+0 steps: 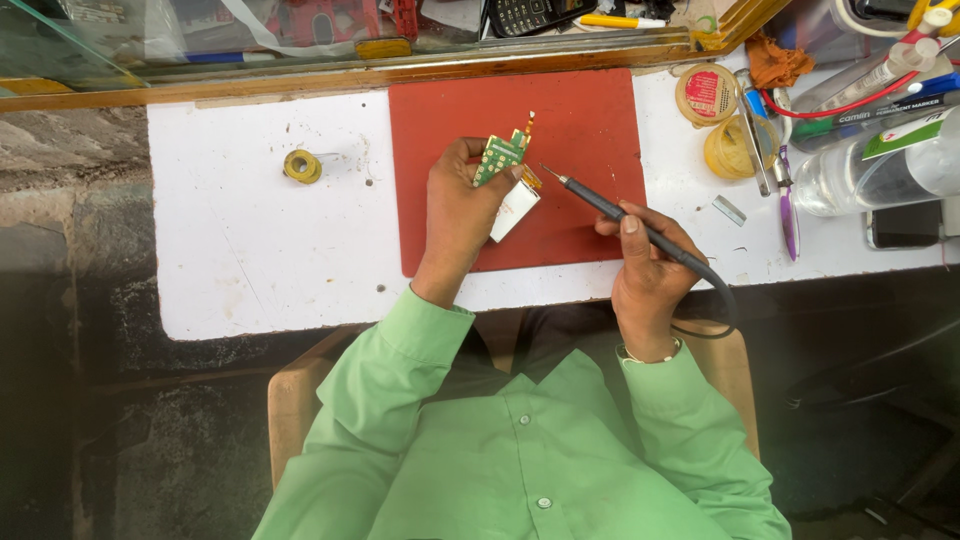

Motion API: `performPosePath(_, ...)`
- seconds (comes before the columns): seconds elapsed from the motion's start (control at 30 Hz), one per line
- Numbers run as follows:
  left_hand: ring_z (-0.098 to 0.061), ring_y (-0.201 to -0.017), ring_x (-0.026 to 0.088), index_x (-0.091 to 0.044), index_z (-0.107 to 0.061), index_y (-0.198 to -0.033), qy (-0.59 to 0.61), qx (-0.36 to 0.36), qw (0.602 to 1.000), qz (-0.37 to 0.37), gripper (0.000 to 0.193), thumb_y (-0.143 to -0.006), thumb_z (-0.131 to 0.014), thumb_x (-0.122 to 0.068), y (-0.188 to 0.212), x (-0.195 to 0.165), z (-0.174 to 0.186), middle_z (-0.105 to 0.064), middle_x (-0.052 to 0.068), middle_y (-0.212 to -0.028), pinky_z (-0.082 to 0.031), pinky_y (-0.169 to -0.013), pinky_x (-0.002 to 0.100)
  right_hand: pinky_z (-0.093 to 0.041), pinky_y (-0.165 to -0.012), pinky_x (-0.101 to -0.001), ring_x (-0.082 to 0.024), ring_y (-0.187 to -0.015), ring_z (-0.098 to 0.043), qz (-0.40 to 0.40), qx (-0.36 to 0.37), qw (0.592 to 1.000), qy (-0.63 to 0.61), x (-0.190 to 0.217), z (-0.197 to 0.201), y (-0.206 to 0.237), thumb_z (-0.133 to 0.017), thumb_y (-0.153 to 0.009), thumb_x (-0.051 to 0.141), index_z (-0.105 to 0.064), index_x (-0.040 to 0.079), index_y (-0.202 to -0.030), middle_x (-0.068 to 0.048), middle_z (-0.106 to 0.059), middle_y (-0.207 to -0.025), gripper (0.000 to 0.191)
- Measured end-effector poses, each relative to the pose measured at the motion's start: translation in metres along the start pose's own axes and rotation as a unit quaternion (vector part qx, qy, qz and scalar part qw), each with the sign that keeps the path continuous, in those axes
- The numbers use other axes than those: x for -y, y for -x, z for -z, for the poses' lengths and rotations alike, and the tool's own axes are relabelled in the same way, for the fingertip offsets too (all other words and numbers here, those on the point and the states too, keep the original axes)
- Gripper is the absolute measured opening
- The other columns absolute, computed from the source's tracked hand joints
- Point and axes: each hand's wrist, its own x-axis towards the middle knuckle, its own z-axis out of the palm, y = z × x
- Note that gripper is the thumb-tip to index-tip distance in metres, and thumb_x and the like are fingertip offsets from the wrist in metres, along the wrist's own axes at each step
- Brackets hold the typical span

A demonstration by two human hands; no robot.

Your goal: The person uses a soldering iron to apply solder to a small green circuit board and a white rectangular component. They repeatedly heat the contacts and add solder, then reposition the parts on a red mat to continue the process.

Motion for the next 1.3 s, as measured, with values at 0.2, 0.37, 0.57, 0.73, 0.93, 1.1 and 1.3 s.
performPosePath(0.2,-0.075,-0.073,0.014,0.001,-0.062,-0.112,-0.093,-0.001,0.995,-0.025,0.042,-0.079,-0.083,-0.013,-0.002,0.000,0.000,-0.078,0.010,-0.081,-0.058,-0.064,0.028,-0.061,-0.090,-0.0347,-0.021,-0.087,-0.072,0.002,-0.024,1.000,0.009,-0.002,0.001,-0.001,-0.071,-0.104,0.010,-0.067,-0.008,-0.111,-0.016,-0.073,-0.093,0.020)
performPosePath(0.37,-0.077,-0.075,0.019,-0.002,-0.062,-0.111,-0.187,0.021,0.982,-0.025,0.046,-0.077,-0.086,-0.020,-0.005,-0.003,-0.001,-0.077,0.010,-0.084,-0.058,-0.066,0.033,-0.061,-0.089,-0.0350,-0.021,-0.086,-0.070,0.004,-0.022,1.000,0.017,-0.001,0.006,0.002,-0.070,-0.104,0.007,-0.067,-0.008,-0.109,-0.016,-0.071,-0.092,0.016)
performPosePath(0.57,-0.076,-0.082,0.028,-0.008,-0.059,-0.116,-0.276,0.019,0.961,-0.018,0.052,-0.071,-0.084,-0.017,-0.011,-0.005,-0.007,-0.076,0.012,-0.091,-0.059,-0.068,0.040,-0.061,-0.087,-0.0341,-0.021,-0.084,-0.071,-0.011,-0.029,0.999,-0.015,-0.002,0.007,0.001,-0.068,-0.103,0.005,-0.066,-0.007,-0.110,-0.015,-0.071,-0.091,0.014)
performPosePath(0.73,-0.071,-0.092,0.037,-0.011,-0.055,-0.114,-0.380,0.030,0.924,-0.024,0.054,-0.068,-0.084,-0.016,-0.018,-0.007,-0.016,-0.074,0.012,-0.097,-0.055,-0.074,0.048,-0.059,-0.084,-0.0302,-0.019,-0.084,-0.070,-0.019,-0.021,0.998,0.052,-0.001,0.007,0.003,-0.068,-0.104,0.006,-0.067,-0.008,-0.110,-0.015,-0.072,-0.093,0.016)
performPosePath(0.93,-0.071,-0.091,0.037,-0.012,-0.054,-0.112,-0.391,0.032,0.919,-0.038,0.054,-0.067,-0.084,-0.015,-0.021,-0.005,-0.019,-0.074,0.012,-0.096,-0.055,-0.073,0.049,-0.060,-0.084,-0.0281,-0.017,-0.085,-0.072,-0.054,-0.020,0.995,0.077,0.000,0.005,0.004,-0.069,-0.104,0.011,-0.068,-0.008,-0.112,-0.014,-0.074,-0.092,0.020)
performPosePath(1.1,-0.072,-0.091,0.035,-0.012,-0.053,-0.112,-0.393,0.044,0.918,-0.009,0.052,-0.069,-0.083,-0.015,-0.023,-0.003,-0.020,-0.074,0.012,-0.096,-0.055,-0.075,0.048,-0.061,-0.085,-0.0285,-0.017,-0.085,-0.072,-0.059,-0.016,0.995,0.074,0.001,0.004,0.002,-0.069,-0.104,0.011,-0.069,-0.008,-0.112,-0.014,-0.074,-0.092,0.021)
performPosePath(1.3,-0.072,-0.092,0.036,-0.012,-0.053,-0.110,-0.393,0.034,0.918,-0.030,0.052,-0.067,-0.083,-0.015,-0.024,-0.002,-0.021,-0.074,0.012,-0.097,-0.055,-0.076,0.048,-0.061,-0.085,-0.0283,-0.017,-0.085,-0.072,-0.062,-0.017,0.994,0.085,0.002,0.003,0.002,-0.068,-0.104,0.011,-0.069,-0.009,-0.112,-0.014,-0.074,-0.091,0.021)
